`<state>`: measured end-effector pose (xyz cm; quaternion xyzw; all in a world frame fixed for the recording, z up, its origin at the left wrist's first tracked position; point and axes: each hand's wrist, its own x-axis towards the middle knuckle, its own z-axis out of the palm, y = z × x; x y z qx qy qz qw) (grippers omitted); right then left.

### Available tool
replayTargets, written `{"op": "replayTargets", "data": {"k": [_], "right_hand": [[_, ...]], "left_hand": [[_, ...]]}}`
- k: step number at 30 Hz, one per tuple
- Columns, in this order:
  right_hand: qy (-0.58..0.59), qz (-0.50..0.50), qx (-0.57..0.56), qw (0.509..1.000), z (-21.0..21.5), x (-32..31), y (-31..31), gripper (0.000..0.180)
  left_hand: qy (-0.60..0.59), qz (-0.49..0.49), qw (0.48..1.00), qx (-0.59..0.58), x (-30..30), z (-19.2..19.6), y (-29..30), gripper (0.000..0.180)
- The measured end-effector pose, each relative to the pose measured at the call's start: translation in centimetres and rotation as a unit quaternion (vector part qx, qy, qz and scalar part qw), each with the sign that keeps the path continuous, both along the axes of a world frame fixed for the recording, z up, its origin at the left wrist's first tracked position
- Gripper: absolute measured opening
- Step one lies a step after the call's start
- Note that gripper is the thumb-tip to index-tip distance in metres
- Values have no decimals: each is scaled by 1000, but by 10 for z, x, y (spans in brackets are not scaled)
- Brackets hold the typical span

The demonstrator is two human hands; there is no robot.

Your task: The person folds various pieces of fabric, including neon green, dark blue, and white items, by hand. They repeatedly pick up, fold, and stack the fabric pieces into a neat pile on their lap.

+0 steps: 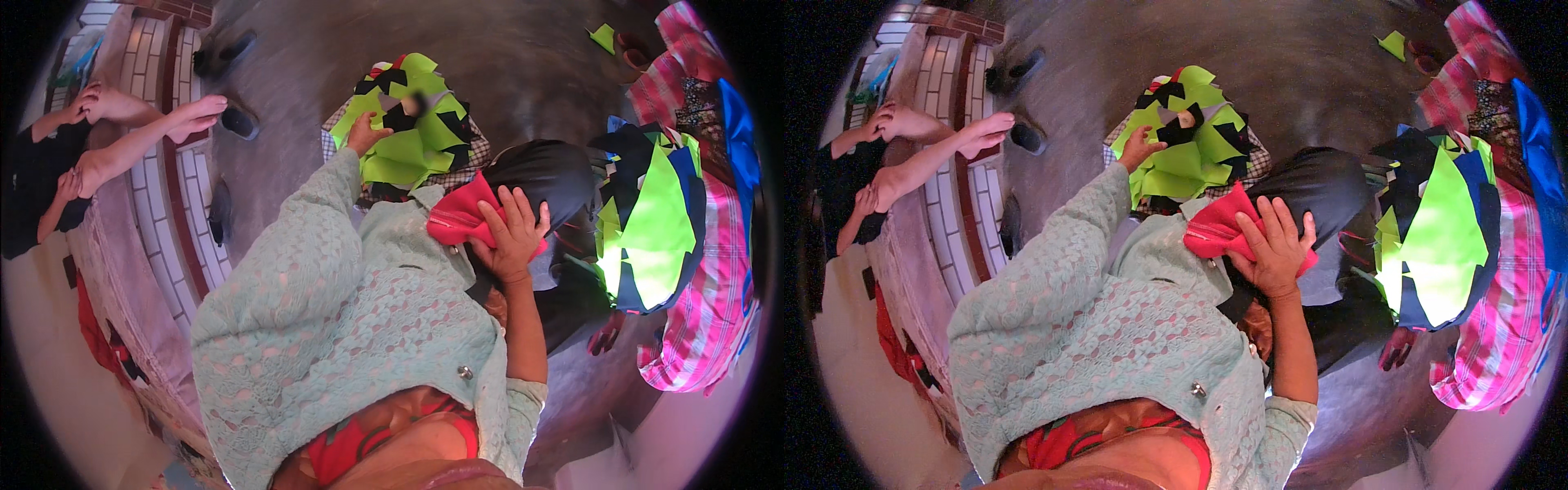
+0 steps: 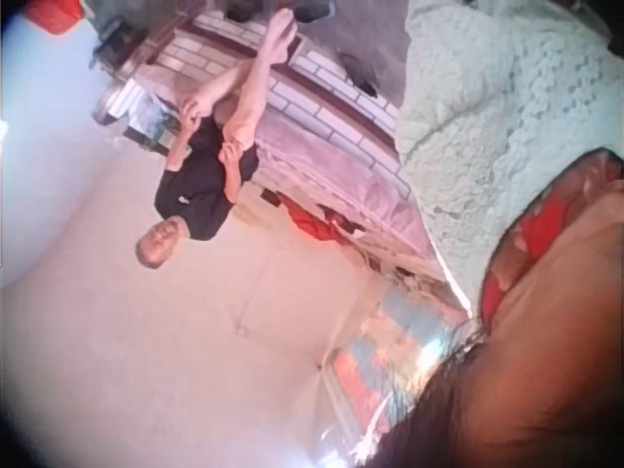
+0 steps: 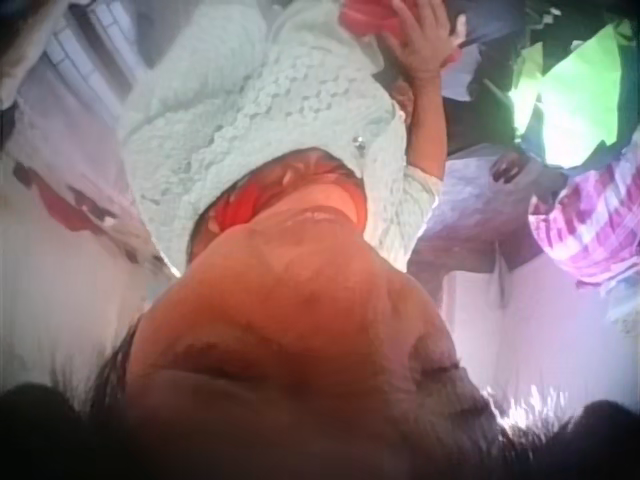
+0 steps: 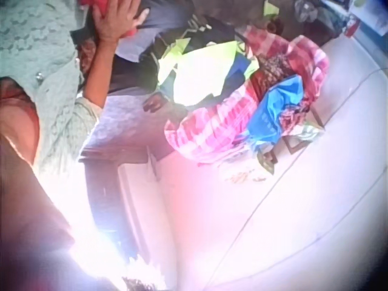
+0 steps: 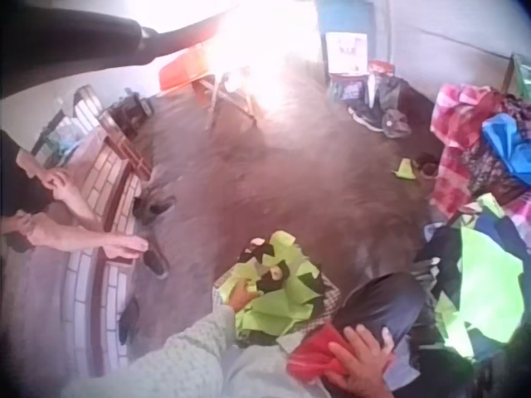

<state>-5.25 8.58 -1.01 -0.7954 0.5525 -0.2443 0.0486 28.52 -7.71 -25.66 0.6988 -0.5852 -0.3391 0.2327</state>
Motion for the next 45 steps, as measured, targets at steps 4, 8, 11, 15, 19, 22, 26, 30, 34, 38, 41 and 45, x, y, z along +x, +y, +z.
{"op": "replayTargets", "data": {"k": [4, 8, 11, 15, 19, 22, 26, 30, 34, 38, 41, 45], "right_hand": [[-6, 6, -7, 1000, -1, -1, -2, 52], [-15, 0, -5, 1000, 0, -1, 0, 53], [-25, 2, -8, 1000, -1, 0, 0, 53], [-27, -4, -12, 1000, -2, -2, 1, 54], [-33, 9, -18, 999, -1, -2, -1, 54], [-35, 11, -22, 999, -1, -3, 1, 54], [-42, 5, -28, 999, -2, -5, 3, 53], [-46, 7, -22, 999, 8, -7, 1, 50], [-102, 26, 49, 993, 34, -12, 5, 55], [-470, 29, 126, 873, 37, -32, 7, 76], [-636, 29, 159, 754, 36, -43, 3, 98], [-849, 127, 179, 481, 28, -44, 4, 94]], "left_hand": [[-92, -16, 995, 31, -20, 2, -8, 51], [-1, -24, 998, -63, -30, 35, -23, 37], [55, 1, 996, -65, -17, 57, -42, 34], [251, -1, 965, -69, -29, 134, -52, 24], [396, -1, 910, -125, -32, 178, -67, 15], [500, -22, 860, -102, -52, 235, -68, 9], [595, -50, 798, -88, -95, 288, -73, 8], [668, -108, 733, -75, -142, 334, -67, 13], [734, -221, 641, -46, -177, 346, -61, 22], [716, -109, 688, 27, -216, 370, -38, 29], [713, -179, 675, 65, -236, 380, -19, 29], [741, -228, 608, 168, -249, 391, 27, 28]]}}
